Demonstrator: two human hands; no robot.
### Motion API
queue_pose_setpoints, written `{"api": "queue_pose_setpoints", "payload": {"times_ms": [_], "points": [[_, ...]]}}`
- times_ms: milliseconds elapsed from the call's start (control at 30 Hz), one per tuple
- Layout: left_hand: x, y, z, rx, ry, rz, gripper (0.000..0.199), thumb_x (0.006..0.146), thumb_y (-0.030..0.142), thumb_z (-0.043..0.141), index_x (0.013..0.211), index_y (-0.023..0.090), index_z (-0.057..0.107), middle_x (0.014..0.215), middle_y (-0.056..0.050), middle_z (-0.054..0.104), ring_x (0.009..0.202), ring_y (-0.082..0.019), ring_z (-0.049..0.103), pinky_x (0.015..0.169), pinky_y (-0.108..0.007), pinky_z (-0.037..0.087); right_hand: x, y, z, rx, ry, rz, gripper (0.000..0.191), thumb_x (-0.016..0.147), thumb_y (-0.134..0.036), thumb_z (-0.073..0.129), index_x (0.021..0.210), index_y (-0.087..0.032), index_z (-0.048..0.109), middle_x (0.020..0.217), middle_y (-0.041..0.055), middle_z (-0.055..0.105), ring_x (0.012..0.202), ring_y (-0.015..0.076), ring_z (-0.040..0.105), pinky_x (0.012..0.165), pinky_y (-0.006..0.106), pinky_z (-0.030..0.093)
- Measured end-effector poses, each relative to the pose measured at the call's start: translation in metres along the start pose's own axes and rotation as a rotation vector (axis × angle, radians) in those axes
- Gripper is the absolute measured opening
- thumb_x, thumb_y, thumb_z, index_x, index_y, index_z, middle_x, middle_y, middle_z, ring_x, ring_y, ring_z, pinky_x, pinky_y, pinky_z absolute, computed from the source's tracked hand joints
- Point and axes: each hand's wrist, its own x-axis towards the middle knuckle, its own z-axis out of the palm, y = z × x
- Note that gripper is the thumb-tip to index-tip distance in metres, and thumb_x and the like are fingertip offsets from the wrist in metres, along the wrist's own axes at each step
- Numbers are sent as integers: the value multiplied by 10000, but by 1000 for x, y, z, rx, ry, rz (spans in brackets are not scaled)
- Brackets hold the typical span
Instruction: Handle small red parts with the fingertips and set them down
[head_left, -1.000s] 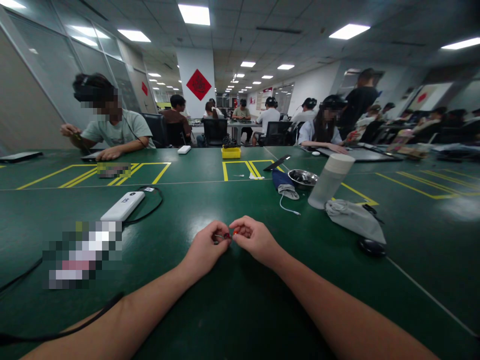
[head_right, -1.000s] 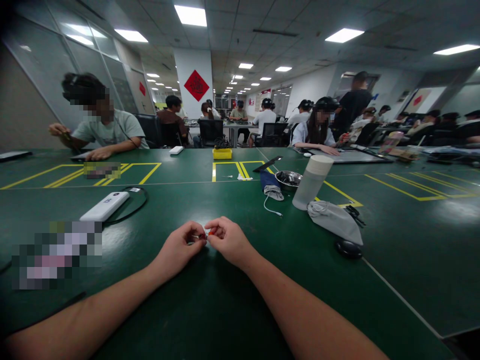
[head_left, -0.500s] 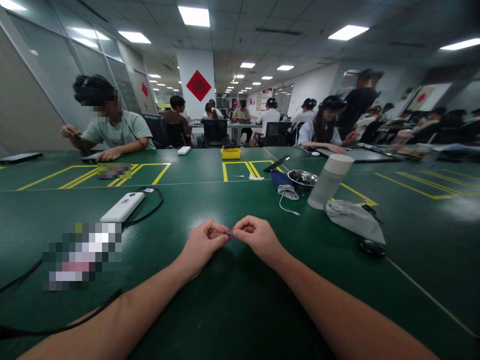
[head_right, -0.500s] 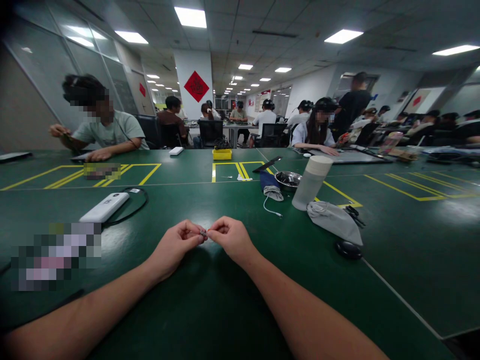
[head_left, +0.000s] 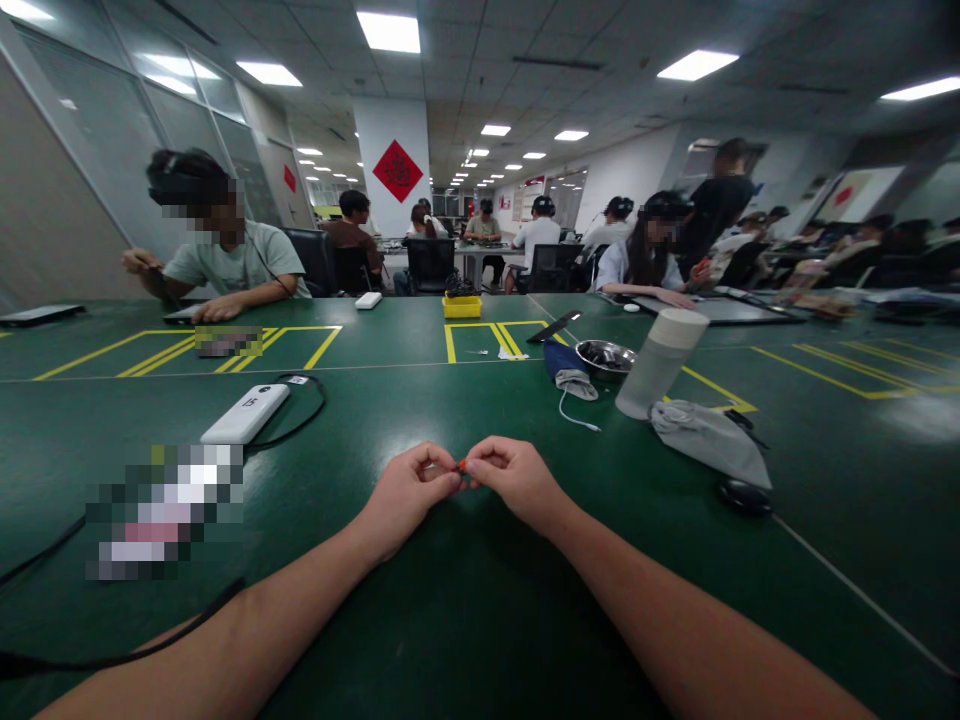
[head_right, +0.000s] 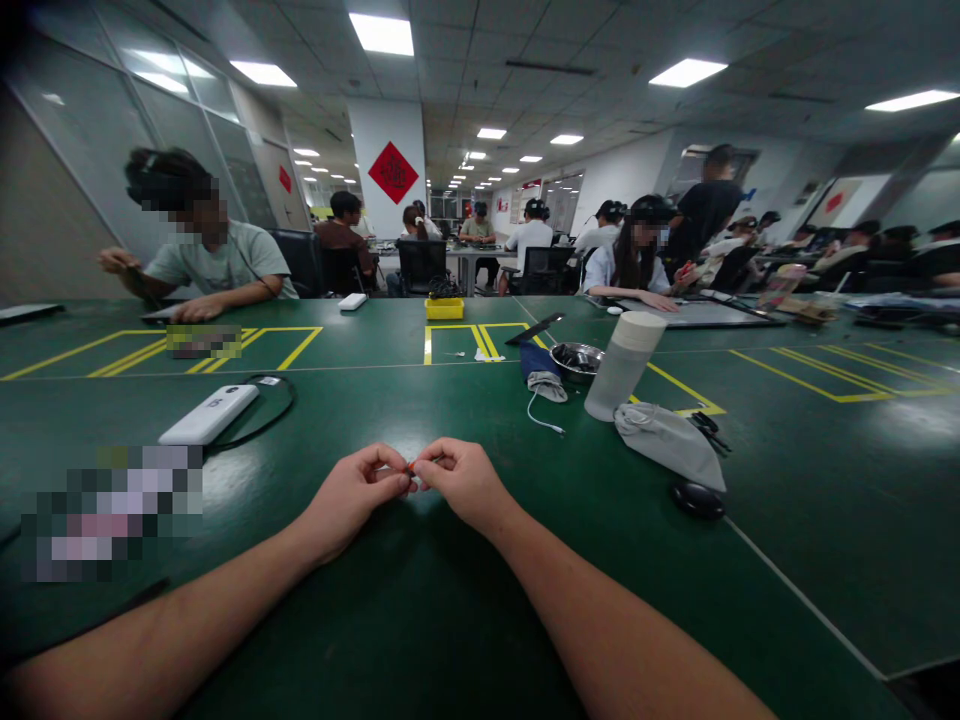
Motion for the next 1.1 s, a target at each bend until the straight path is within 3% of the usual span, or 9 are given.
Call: {"api": "queue_pose_setpoints", "payload": {"times_ms": [200, 433, 633, 767, 933, 1100], "points": [[1, 0, 0, -2, -3, 14, 115, 752, 219, 633, 826, 172, 559, 752, -9, 674, 715, -143, 643, 682, -255, 476, 0, -1, 0, -54, 11, 7, 156, 751, -256, 634, 839, -128, 645, 711, 40, 662, 633, 149, 630, 614, 277, 495], [3, -1, 0, 35, 24, 13, 138, 725, 184, 641, 843, 166, 571, 710, 20, 623, 622, -105, 582, 588, -214, 436, 1, 5, 0, -129, 11, -43, 96, 741, -186, 607, 819, -139, 637, 724, 28, 647, 640, 144, 642, 606, 257, 485], [2, 0, -1, 35, -9, 30, 206, 752, 195, 624, 952, 168, 584, 778, 4, 627, 657, -103, 575, 600, -210, 425, 0, 6, -2, -151, -19, -49, 97, 738, -167, 590, 825, -145, 627, 742, 27, 651, 658, 142, 644, 619, 254, 483], [2, 1, -1, 41, -38, 42, 227, 774, 217, 609, 994, 163, 595, 755, -1, 625, 627, -105, 570, 586, -217, 428, -1, 5, -1, -112, -84, -7, 135, 766, -157, 567, 897, -150, 598, 755, 22, 640, 667, 137, 639, 627, 253, 486], [2, 0, -1, 6, -9, 25, 266, 764, 238, 624, 1019, 164, 607, 852, -36, 678, 728, -143, 632, 695, -263, 483, -3, 4, 2, 37, -167, 16, 294, 758, -172, 620, 1026, -176, 500, 871, 27, 620, 690, 131, 635, 643, 269, 506], [3, -2, -2, 51, -22, 33, 301, 773, 236, 611, 1064, 162, 598, 933, -58, 688, 784, -163, 659, 733, -287, 501, -1, 7, 1, 125, -164, 52, 311, 759, -235, 657, 1005, -180, 474, 862, 22, 612, 665, 131, 632, 648, 290, 509]]}}
